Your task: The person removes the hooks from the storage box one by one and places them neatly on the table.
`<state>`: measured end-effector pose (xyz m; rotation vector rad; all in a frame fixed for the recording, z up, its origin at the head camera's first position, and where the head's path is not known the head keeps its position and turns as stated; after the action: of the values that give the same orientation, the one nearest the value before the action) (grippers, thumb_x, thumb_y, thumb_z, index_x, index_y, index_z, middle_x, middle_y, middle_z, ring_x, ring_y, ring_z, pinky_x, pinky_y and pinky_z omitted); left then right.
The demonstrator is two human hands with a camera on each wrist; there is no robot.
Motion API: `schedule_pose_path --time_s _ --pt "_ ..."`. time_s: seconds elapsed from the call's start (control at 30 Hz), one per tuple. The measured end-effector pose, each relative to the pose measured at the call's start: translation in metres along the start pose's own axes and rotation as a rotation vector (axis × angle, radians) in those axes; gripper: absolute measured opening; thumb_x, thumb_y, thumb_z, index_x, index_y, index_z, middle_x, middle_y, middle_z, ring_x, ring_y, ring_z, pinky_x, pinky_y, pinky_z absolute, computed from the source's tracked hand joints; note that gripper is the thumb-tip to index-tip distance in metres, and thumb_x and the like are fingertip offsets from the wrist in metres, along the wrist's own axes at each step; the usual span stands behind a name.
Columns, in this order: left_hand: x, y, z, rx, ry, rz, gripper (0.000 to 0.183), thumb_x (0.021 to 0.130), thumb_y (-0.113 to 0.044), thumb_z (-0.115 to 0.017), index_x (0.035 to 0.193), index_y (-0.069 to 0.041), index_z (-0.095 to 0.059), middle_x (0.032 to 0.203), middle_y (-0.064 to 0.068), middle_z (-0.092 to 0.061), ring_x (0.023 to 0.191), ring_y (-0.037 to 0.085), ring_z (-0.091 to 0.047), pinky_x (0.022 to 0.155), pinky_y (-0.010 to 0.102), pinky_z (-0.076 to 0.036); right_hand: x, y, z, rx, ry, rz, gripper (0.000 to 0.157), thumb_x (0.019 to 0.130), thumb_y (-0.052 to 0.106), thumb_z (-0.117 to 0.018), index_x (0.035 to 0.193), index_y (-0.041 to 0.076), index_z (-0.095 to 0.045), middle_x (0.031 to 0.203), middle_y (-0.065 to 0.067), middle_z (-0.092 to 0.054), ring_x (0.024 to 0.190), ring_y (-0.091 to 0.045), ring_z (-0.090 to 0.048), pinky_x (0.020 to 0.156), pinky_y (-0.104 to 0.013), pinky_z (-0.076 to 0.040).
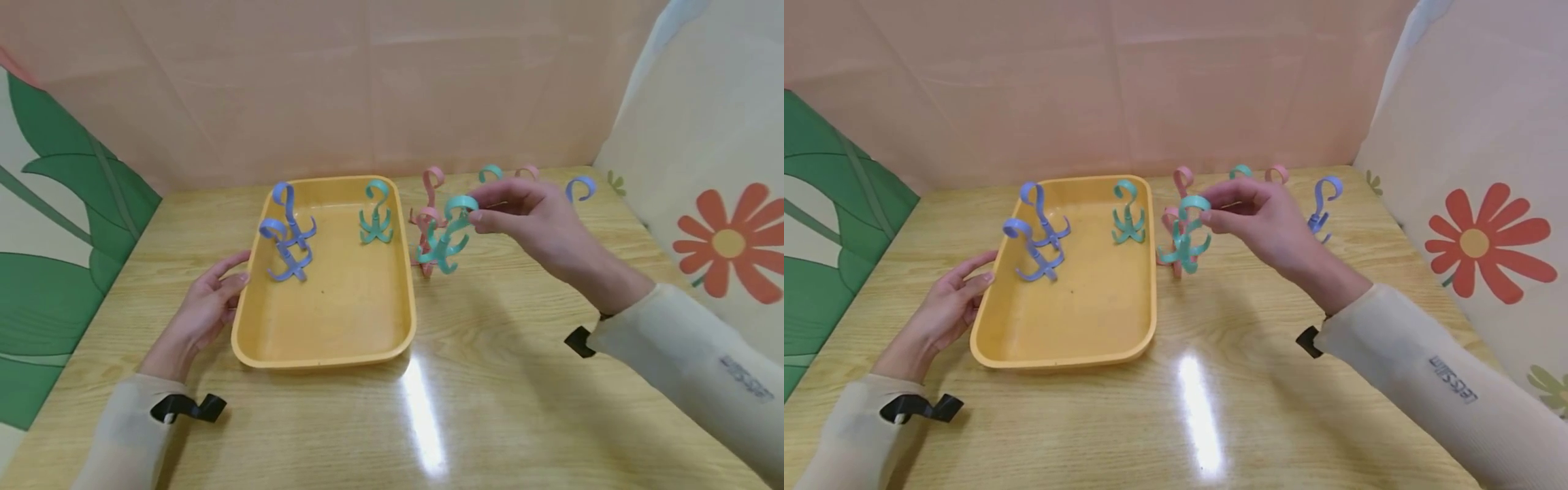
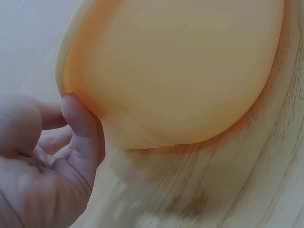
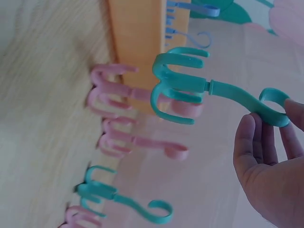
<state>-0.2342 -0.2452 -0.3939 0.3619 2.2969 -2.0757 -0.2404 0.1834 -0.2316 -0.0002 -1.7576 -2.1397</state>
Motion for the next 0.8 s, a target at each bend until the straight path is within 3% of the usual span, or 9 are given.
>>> schedule_pose_path --time_s 0.13,0.27,0.6,0.8 --pt "0.0 0.0 -0.001 -0.004 0.012 -0.006 0.055 0.105 -0.019 -0.056 0.156 -0.013 -0.035 0.101 0.0 -0.072 0.07 0.01 -0.066 0.052 0.019 -0.048 -0.004 -0.013 0.008 0.073 -0.003 -0.003 0.021 0.09 -0.001 -0.074 0.111 -0.005 -0.071 0.105 -0.009 -0.069 0.085 -0.018 -0.069 0.082 -0.027 -0.057" --pt "-0.001 -0.001 -0.002 -0.01 0.015 -0.004 0.058 0.105 -0.02 -0.057 0.157 -0.013 -0.033 0.103 0.0 -0.072 0.073 0.01 -0.068 0.054 0.02 -0.051 -0.009 -0.028 0.017 0.051 -0.027 -0.06 0.023 0.09 0.002 -0.075 0.111 -0.003 -0.071 0.101 -0.008 -0.072 0.085 -0.019 -0.07 0.081 -0.028 -0.058" --pt "-0.001 0.0 0.0 0.015 -0.001 0.011 0.058 0.105 -0.022 -0.057 0.157 -0.014 -0.033 0.104 0.0 -0.072 0.072 0.01 -0.067 0.054 0.019 -0.05 -0.011 -0.056 0.036 0.151 -0.046 -0.071 0.021 0.09 -0.004 -0.073 0.111 -0.005 -0.07 0.109 -0.009 -0.068 0.086 -0.015 -0.068 0.079 -0.028 -0.058" --pt "0.0 0.001 0.001 0.02 -0.009 0.012 0.058 0.105 -0.023 -0.057 0.157 -0.014 -0.033 0.103 0.0 -0.072 0.072 0.01 -0.068 0.054 0.019 -0.05 -0.01 -0.073 0.045 0.111 -0.075 -0.11 0.022 0.09 0.0 -0.074 0.111 -0.004 -0.07 0.109 -0.007 -0.07 0.089 -0.014 -0.068 0.078 -0.027 -0.058"
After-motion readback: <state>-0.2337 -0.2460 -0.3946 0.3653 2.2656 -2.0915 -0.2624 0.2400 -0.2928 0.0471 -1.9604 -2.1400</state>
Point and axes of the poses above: each hand's wrist, its own x-axis towards the middle knuckle, its own z-axis out of the back of the hand, y = z × x, the point moved 9 cm from there along x, towards the middle knuckle
